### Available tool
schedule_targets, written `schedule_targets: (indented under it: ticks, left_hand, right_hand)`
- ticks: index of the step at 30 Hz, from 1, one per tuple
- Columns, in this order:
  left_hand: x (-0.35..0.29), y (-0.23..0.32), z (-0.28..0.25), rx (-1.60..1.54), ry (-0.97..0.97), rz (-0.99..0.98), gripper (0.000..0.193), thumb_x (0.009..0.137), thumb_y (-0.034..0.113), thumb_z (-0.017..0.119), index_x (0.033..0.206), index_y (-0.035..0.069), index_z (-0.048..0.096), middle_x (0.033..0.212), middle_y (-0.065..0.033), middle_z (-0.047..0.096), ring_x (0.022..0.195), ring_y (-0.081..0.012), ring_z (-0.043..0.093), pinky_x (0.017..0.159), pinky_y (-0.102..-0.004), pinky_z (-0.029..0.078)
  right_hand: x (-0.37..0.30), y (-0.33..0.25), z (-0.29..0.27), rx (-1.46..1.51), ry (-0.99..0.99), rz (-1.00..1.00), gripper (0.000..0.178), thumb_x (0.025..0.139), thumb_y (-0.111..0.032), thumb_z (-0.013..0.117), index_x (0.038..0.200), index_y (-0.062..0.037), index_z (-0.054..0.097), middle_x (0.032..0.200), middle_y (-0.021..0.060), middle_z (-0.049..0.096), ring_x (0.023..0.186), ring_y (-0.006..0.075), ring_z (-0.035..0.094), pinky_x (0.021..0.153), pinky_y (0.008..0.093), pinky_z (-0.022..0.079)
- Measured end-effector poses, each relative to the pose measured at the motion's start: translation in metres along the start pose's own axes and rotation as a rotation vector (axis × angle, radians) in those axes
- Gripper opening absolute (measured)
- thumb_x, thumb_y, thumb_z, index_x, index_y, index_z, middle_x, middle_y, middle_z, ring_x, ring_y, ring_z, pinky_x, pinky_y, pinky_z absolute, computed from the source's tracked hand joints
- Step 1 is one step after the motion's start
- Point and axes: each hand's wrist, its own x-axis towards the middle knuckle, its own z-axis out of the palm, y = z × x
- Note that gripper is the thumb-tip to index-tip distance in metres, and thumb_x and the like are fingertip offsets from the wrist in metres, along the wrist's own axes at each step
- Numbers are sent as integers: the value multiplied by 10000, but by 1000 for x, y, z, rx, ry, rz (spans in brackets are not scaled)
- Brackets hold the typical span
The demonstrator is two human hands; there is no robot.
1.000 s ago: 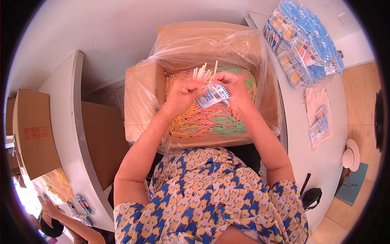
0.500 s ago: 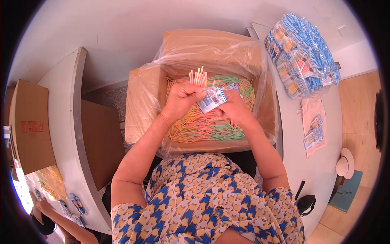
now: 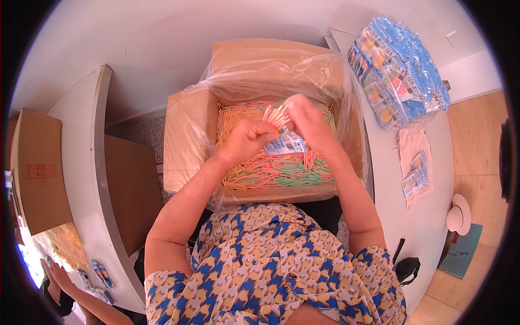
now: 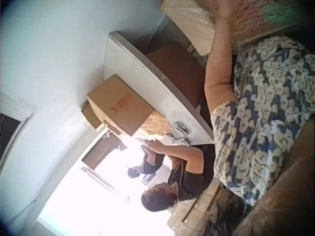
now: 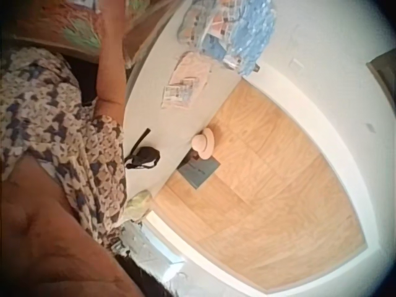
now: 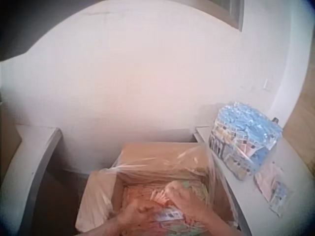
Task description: Packaging small plastic packets into a box and organizing blue packets on a table.
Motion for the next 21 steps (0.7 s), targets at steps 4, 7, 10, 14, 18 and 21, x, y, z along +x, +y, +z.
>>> schedule_targets:
  ticks: [4,7,10,14,18,21]
  left_hand:
    - [0,1,5,313,40,152,117,780,52,709,888,18,677,745,-111,658,667,-177,634,619,-281,486]
    - [2,-12,5,401,105,270,109,770,52,714,863,13,672,766,-107,655,695,-240,634,635,-294,486]
    - [2,-7,6,396,136,224,113,761,37,712,863,14,671,810,-108,641,747,-252,633,661,-305,486]
    - [4,-4,7,370,94,229,121,753,17,707,869,13,673,843,-117,628,786,-250,629,682,-306,484]
    - [2,2,9,332,57,283,124,758,-7,690,879,14,676,887,-112,648,814,-239,632,713,-292,484]
    - [1,-4,11,175,51,223,95,789,2,667,882,16,679,875,-85,653,807,-195,629,715,-284,483]
  right_hand:
    - [6,-9,24,-462,56,-33,325,840,-347,659,874,-43,549,651,110,631,605,221,639,529,328,473]
    - [16,-7,34,-611,87,6,457,766,-488,681,800,-51,550,655,128,645,637,310,647,520,393,487]
    - [19,-1,36,-639,152,-12,400,770,-405,707,752,-31,565,630,132,635,580,283,631,523,368,485]
    - [19,15,34,-138,151,127,310,770,-278,716,728,-3,580,593,121,597,528,191,569,518,326,462]
    - [9,21,35,-44,163,66,244,768,-216,706,716,-10,587,601,93,593,540,142,541,523,294,454]
    - [11,28,18,-54,295,-13,181,773,-164,681,716,-20,587,628,86,619,547,133,554,517,281,449]
